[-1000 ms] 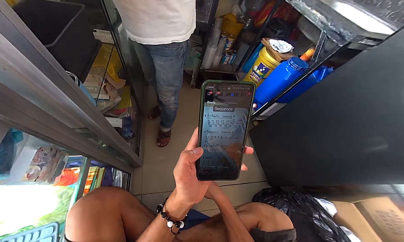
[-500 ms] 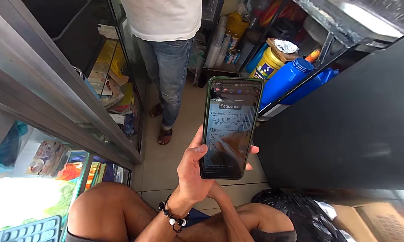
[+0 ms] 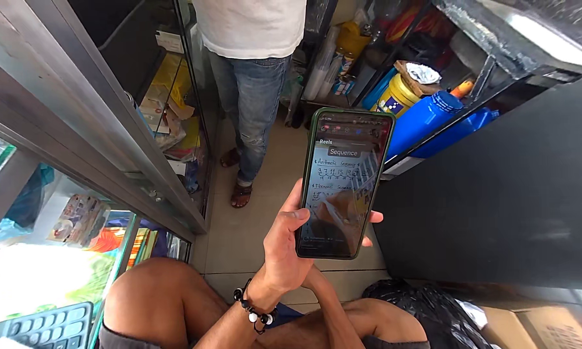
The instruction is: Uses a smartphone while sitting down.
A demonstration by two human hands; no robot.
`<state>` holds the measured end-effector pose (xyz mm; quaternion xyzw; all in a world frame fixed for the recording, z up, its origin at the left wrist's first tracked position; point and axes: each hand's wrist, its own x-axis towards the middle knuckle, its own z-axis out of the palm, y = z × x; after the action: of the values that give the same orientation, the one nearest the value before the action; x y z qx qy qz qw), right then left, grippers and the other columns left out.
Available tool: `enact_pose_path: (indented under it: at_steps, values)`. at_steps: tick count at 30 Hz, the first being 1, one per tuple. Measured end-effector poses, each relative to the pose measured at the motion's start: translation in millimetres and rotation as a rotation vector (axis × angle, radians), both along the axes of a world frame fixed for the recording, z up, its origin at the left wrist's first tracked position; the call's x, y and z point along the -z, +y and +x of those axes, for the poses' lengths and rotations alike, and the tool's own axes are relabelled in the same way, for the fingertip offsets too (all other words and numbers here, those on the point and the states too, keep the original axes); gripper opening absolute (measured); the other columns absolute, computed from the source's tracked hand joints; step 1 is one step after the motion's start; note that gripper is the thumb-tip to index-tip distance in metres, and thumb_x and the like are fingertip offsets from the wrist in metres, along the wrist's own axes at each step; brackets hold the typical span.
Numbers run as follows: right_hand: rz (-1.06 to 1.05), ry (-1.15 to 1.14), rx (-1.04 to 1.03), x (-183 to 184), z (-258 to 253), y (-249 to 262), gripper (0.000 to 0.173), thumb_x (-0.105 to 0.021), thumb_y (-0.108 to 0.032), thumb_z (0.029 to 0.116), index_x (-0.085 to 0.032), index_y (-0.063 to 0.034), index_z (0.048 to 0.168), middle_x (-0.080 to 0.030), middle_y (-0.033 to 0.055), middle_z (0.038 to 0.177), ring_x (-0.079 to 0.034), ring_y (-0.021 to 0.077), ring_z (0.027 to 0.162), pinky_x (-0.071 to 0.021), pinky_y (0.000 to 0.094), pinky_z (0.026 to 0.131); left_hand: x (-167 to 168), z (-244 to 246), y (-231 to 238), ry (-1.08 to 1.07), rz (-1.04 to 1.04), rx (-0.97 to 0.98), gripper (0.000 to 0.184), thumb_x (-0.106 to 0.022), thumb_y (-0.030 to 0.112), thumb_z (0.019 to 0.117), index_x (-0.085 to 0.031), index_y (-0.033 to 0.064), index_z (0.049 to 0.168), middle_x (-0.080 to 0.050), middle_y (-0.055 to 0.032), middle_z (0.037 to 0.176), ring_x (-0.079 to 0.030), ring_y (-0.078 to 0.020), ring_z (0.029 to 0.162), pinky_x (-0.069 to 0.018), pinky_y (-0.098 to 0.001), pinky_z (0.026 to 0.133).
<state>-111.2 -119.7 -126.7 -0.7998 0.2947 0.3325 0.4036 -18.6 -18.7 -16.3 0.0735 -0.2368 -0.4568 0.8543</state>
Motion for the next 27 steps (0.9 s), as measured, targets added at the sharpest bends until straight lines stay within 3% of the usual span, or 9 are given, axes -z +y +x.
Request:
enact_pose_path:
  at_steps: [3,19,25,27]
  values:
    - [-0.009,0.002,-0.016,1,0,0,0.045,-0.037,-0.024,0.1122,-0.044,-0.0040,0.152,-0.065,0.0201,0.127,-0.063,0.0280,0.109,-0.0450,0.0404,0.100,-1,1,0,-0.004,-0.011,0.006,0.048,-0.051,0.033,0.0956,-0.048,0.0212,0.142,-0.062,-0.0218,0.127,-0.064,-0.0391,0.116,-0.0550,-0.0536,0.094]
    - [-0.001,0.000,-0.025,-1,-2,-1,0.046,-0.037,-0.025,0.1122,-0.043,-0.0040,0.153,-0.063,0.0218,0.132,-0.061,0.0319,0.119,-0.0432,0.0451,0.105,2,3,0,-0.001,0.014,-0.027,0.051,-0.049,0.035,0.0962,-0.046,0.0191,0.144,-0.061,-0.0235,0.128,-0.063,-0.0410,0.116,-0.0544,-0.0562,0.094]
    - [-0.022,0.070,0.072,-50,12,8,0.040,-0.041,-0.019,0.1112,-0.053,0.0048,0.141,-0.062,0.0247,0.133,-0.059,0.0317,0.123,-0.0397,0.0429,0.108,3,4,-1,0.015,0.022,-0.022,0.052,-0.051,0.035,0.0956,-0.046,0.0190,0.145,-0.062,-0.0237,0.128,-0.064,-0.0415,0.116,-0.0548,-0.0565,0.094]
    - [-0.056,-0.048,0.001,0,-3,2,0.042,-0.041,-0.024,0.1114,-0.056,0.0038,0.139,-0.064,0.0246,0.128,-0.061,0.0326,0.118,-0.0426,0.0457,0.105,3,4,0,0.008,0.032,-0.026,0.054,-0.051,0.035,0.0955,-0.044,0.0188,0.146,-0.061,-0.0244,0.128,-0.064,-0.0417,0.115,-0.0546,-0.0566,0.094]
